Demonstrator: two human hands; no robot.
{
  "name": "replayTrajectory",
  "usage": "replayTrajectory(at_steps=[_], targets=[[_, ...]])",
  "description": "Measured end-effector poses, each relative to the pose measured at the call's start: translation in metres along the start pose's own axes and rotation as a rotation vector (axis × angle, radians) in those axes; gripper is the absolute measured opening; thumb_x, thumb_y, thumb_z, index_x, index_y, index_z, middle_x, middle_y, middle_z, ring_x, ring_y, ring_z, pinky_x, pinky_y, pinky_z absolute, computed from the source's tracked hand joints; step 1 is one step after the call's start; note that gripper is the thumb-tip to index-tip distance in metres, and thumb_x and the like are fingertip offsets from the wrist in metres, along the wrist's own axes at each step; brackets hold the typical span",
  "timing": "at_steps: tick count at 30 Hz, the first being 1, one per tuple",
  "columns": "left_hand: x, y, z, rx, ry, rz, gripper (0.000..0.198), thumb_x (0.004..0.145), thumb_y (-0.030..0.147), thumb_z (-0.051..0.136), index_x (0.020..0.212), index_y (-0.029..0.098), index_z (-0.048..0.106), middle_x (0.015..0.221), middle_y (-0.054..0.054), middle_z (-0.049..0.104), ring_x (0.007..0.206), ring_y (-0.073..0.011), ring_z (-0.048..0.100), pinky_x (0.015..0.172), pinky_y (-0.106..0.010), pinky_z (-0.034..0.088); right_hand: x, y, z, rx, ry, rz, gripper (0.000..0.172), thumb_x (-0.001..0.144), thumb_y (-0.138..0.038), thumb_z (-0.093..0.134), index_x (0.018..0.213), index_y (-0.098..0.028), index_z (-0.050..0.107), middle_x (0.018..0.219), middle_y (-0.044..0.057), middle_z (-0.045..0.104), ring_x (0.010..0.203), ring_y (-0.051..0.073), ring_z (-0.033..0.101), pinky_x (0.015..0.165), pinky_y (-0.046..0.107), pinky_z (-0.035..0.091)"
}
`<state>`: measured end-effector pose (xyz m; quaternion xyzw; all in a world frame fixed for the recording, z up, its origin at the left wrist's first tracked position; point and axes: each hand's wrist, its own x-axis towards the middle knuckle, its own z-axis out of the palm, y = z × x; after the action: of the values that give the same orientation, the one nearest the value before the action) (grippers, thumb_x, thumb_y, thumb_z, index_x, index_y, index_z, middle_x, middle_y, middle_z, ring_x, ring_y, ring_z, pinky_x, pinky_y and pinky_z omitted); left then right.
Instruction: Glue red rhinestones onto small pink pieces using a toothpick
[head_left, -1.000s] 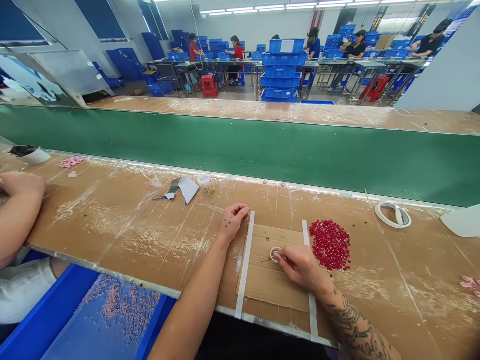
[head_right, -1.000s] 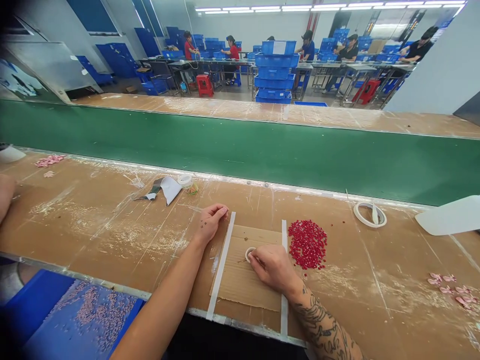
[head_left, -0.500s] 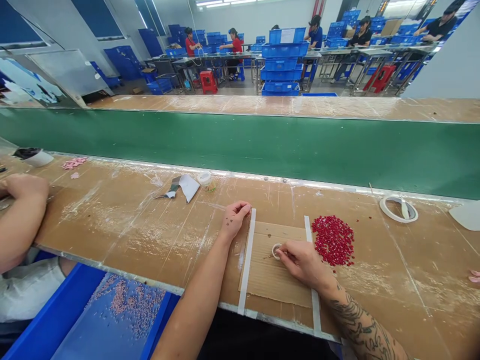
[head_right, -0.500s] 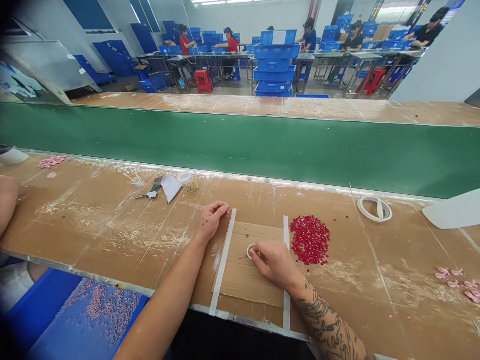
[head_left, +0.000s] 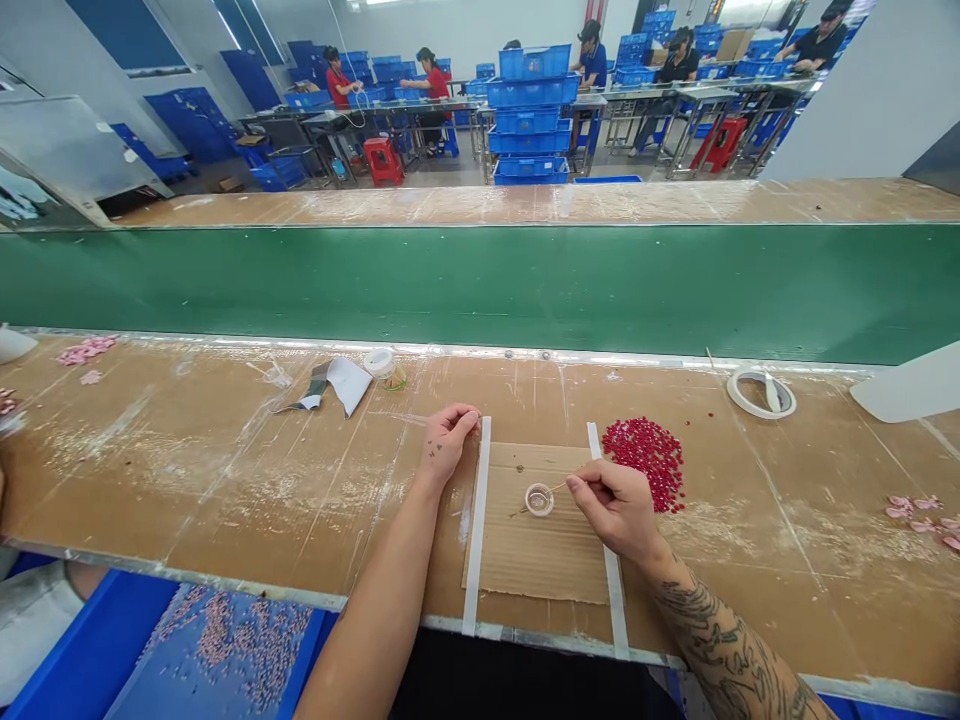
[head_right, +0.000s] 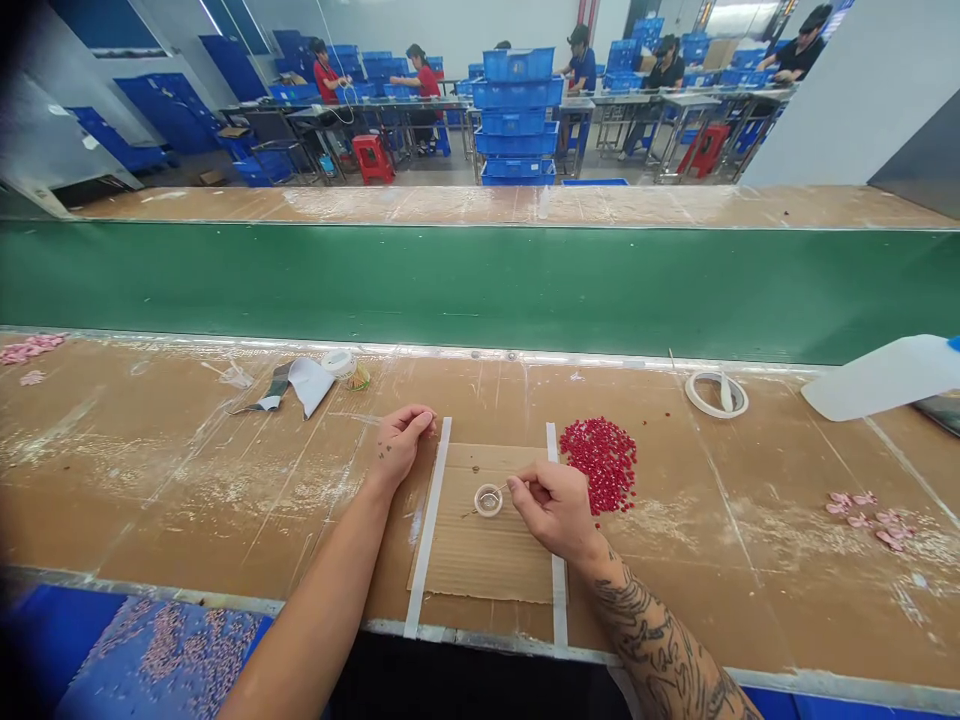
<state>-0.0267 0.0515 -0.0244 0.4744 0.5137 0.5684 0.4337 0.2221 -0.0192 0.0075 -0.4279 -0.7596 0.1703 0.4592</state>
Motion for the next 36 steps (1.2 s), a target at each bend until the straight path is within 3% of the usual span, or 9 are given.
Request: replayTrajectory(at_steps=[11,18,28,36], targets=[[0.001,0.001,0.0,0.027,-0.002,-0.002,0.026,0.072,0.042,0.069,0.064,0.017,0.069,0.057,0.0,0.061,0.057,-0.0146,0.052,0.058,-0.026,0.044,0.004,-0.004,0.0,0.005,-0.016,-0.089,0.032,0.097,-0.026,0.055,0.065,-0.019,0.059,0.048,-0.009,0.034,0.042,0.007,0.033,0.043,0.02,0.027],[-0.005,0.01,0.003,0.078,-0.025,0.006,0.024,0.073,0.04,0.067,0.064,0.017,0.068,0.057,0.0,0.06,0.057,-0.014,0.051,0.058,-0.026,0.044,0.003,-0.003,0.005,-0.037,-0.064,-0.201,0.038,0.101,-0.027,0.053,0.064,-0.019,0.055,0.052,-0.008,0.038,0.047,0.007,0.035,0.048,0.023,0.027],[-0.008,0.014,0.005,0.129,-0.075,0.011,0.023,0.076,0.038,0.065,0.066,0.018,0.067,0.055,0.001,0.059,0.055,-0.0139,0.052,0.056,-0.025,0.043,0.001,0.001,0.009,-0.076,-0.154,-0.272,0.03,0.102,-0.02,0.05,0.073,-0.018,0.059,0.054,-0.006,0.045,0.049,0.009,0.038,0.051,0.025,0.028],[-0.005,0.013,0.004,0.126,-0.062,-0.002,0.023,0.079,0.036,0.063,0.067,0.017,0.068,0.051,0.005,0.048,0.048,-0.0104,0.036,0.049,-0.024,0.03,0.001,-0.003,0.011,-0.104,-0.249,-0.29,0.022,0.097,-0.012,0.054,0.076,-0.019,0.058,0.055,-0.005,0.046,0.05,0.01,0.039,0.051,0.027,0.029]])
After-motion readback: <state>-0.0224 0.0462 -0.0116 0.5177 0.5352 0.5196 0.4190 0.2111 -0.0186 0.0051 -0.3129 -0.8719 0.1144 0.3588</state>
